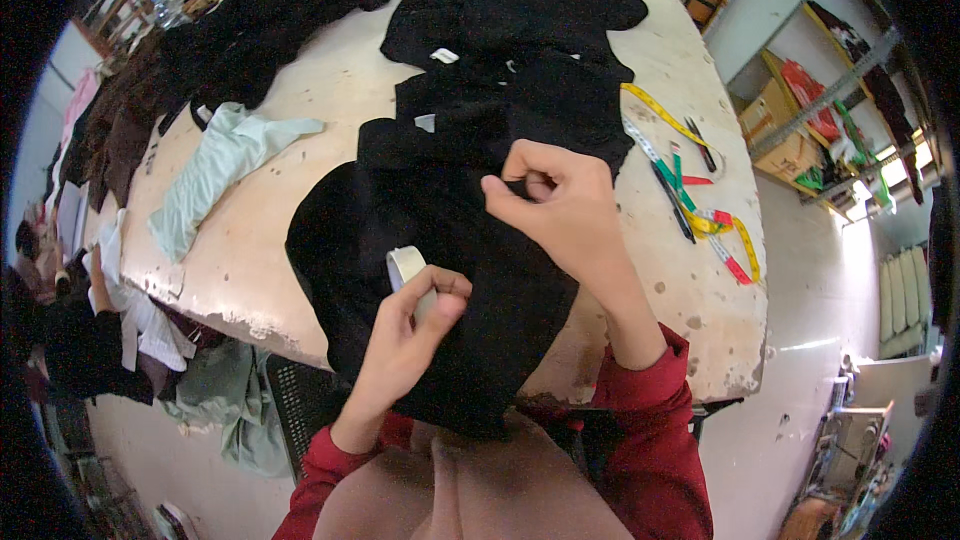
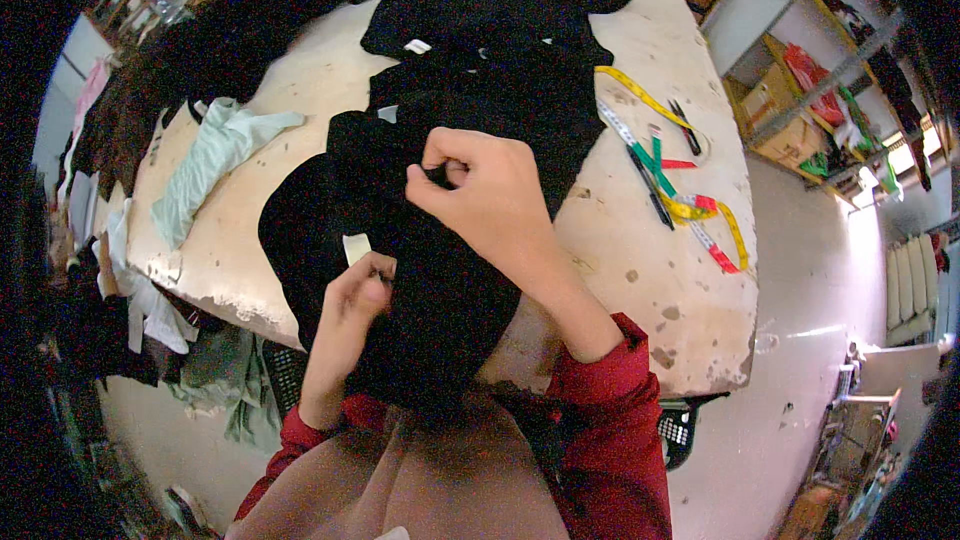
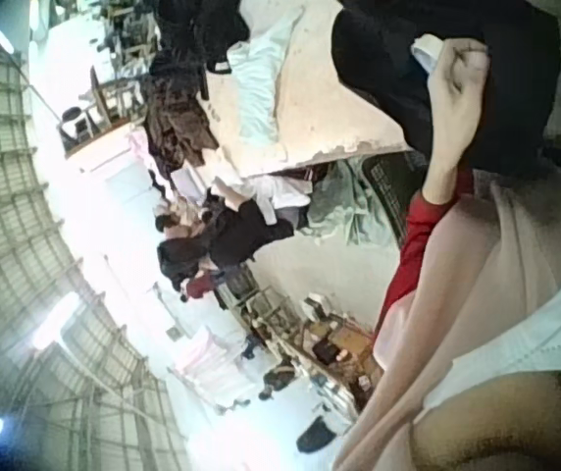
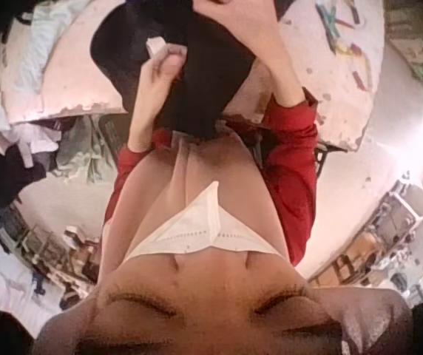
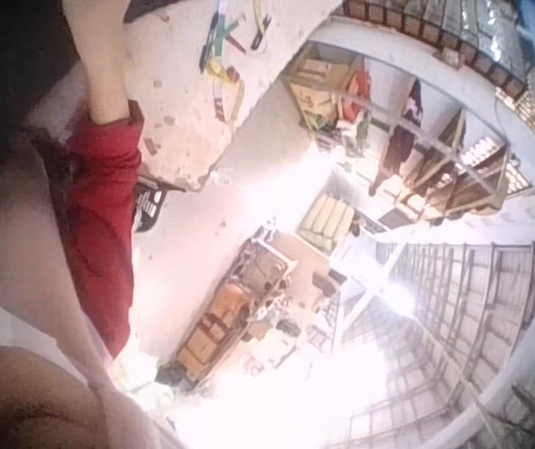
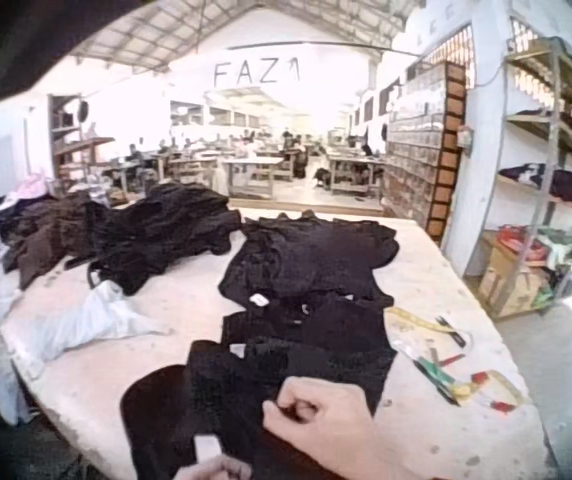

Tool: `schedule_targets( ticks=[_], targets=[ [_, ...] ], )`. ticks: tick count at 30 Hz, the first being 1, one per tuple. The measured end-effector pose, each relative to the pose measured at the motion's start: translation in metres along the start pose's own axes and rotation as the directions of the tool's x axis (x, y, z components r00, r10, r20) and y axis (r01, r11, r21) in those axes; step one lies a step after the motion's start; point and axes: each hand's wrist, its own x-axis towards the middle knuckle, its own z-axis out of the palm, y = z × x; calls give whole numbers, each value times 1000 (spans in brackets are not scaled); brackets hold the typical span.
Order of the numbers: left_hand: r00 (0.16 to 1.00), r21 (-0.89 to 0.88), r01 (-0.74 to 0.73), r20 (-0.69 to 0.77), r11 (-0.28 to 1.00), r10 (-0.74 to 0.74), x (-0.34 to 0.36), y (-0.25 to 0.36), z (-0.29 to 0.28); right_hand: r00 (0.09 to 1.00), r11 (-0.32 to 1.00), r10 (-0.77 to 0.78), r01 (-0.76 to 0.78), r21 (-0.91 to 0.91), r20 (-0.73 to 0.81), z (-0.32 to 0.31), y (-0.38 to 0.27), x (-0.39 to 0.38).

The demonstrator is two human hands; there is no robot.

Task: The person lays a black sweater on a table, measures its width with a tape measure, then folds the bottom hem and secures it with tape. They mark the fold with a pen and repeat the process on the other side.

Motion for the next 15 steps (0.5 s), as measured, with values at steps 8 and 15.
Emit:
schedule_targets(
  ticks=[8,15],
  targets=[
    [987,-54,157,-24,986,-158,-4,-5,4,990,976,133,-122,182,-48,-15,12,8],
    [996,-140,88,-15,986,-91,0,-9,1,964,987,154,-161,-12,-217,-55,21,13]
  ],
)
